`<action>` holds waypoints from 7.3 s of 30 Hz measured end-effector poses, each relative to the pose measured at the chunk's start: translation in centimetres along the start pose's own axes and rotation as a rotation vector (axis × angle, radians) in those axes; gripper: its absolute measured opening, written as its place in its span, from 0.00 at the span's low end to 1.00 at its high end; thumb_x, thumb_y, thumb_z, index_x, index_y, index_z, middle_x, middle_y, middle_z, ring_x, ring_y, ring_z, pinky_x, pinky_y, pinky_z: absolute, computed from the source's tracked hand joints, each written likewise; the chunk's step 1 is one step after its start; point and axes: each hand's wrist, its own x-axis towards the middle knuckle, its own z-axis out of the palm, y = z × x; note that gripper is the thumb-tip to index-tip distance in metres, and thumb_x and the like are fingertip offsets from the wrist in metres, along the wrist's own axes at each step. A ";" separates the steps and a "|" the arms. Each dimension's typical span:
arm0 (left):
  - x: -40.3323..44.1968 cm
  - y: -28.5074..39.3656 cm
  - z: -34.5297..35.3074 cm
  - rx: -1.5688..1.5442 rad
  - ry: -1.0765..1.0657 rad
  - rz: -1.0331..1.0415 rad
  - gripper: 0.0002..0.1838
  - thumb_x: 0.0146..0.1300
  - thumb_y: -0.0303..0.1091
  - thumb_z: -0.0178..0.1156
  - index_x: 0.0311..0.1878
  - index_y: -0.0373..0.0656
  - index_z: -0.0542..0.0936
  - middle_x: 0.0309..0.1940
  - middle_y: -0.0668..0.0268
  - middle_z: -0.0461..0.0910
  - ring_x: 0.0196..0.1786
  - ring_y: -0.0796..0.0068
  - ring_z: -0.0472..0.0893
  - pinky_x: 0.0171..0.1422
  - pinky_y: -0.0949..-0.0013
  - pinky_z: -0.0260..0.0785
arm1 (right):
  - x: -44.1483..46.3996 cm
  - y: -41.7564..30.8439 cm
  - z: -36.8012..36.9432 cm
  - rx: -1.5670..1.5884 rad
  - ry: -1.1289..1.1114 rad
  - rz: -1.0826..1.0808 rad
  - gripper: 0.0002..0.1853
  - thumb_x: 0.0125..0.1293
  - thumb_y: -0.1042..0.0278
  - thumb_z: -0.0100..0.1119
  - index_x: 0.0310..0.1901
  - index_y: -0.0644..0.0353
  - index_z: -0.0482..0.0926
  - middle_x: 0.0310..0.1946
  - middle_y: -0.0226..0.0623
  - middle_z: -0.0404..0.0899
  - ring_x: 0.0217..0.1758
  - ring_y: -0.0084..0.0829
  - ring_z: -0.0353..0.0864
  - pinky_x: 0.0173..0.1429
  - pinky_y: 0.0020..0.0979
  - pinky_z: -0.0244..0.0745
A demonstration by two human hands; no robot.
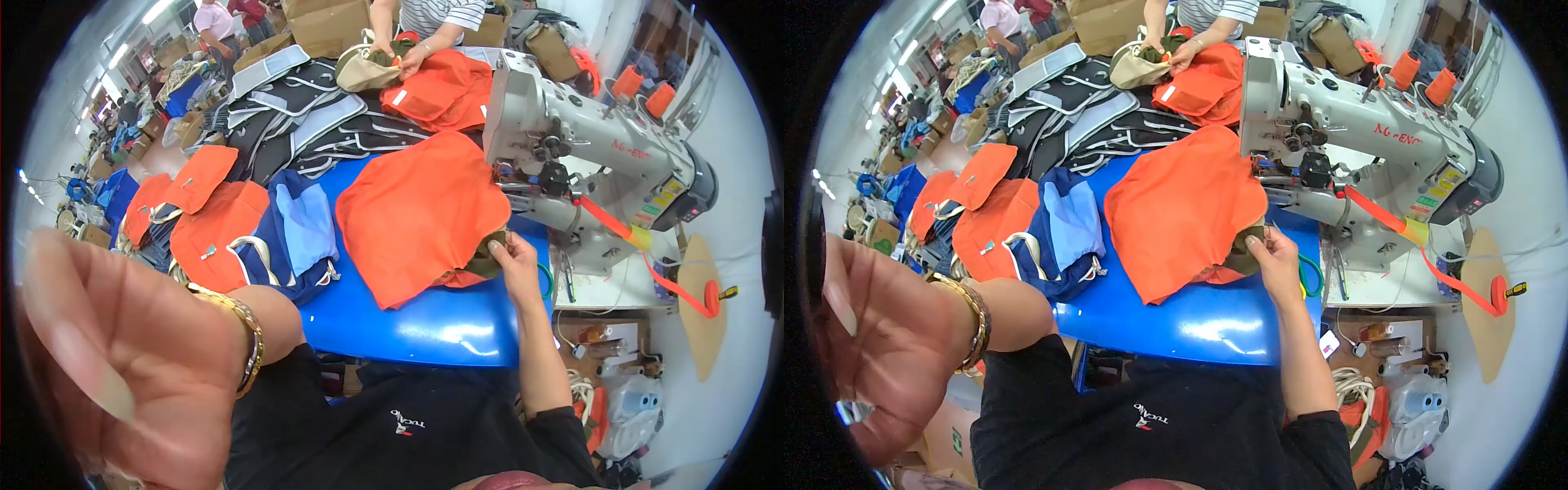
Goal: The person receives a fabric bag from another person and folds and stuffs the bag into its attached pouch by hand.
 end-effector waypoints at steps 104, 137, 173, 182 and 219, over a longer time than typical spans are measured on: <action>-23.6 -21.2 5.2 -0.343 -0.161 -0.544 0.09 0.64 0.35 0.74 0.40 0.43 0.84 0.33 0.71 0.84 0.30 0.70 0.78 0.30 0.67 0.62 | 1.7 8.2 -1.1 -0.707 0.184 -0.088 0.18 0.62 0.61 0.70 0.47 0.65 0.83 0.41 0.43 0.87 0.47 0.44 0.87 0.50 0.41 0.79; -30.3 -54.6 -16.8 0.532 0.475 -1.754 0.57 0.59 0.71 0.68 0.79 0.37 0.61 0.72 0.42 0.65 0.66 0.42 0.74 0.54 0.45 0.79 | 2.1 8.1 -1.3 -0.765 0.191 -0.017 0.12 0.61 0.62 0.67 0.40 0.62 0.85 0.32 0.46 0.86 0.36 0.49 0.86 0.39 0.42 0.79; -18.2 -42.3 -19.2 0.467 0.365 -1.129 0.11 0.79 0.36 0.54 0.51 0.38 0.78 0.37 0.60 0.87 0.32 0.69 0.87 0.31 0.68 0.80 | 2.5 8.5 -2.1 -0.653 0.133 -0.133 0.08 0.59 0.71 0.66 0.39 0.65 0.83 0.33 0.54 0.84 0.37 0.58 0.84 0.40 0.45 0.77; -33.4 -32.2 -15.5 0.630 0.122 -1.593 0.17 0.75 0.45 0.62 0.57 0.43 0.83 0.46 0.68 0.87 0.47 0.78 0.84 0.50 0.72 0.76 | 2.6 8.4 -2.1 -0.637 0.133 -0.110 0.11 0.59 0.71 0.67 0.43 0.62 0.84 0.35 0.52 0.85 0.39 0.56 0.85 0.42 0.43 0.78; -42.9 -20.0 -9.9 1.124 -0.600 -0.963 0.12 0.72 0.30 0.59 0.54 0.39 0.84 0.58 0.52 0.83 0.65 0.51 0.79 0.73 0.52 0.69 | 2.5 7.3 -1.5 -0.664 0.086 -0.186 0.17 0.53 0.65 0.74 0.43 0.62 0.84 0.37 0.47 0.86 0.42 0.49 0.87 0.47 0.40 0.80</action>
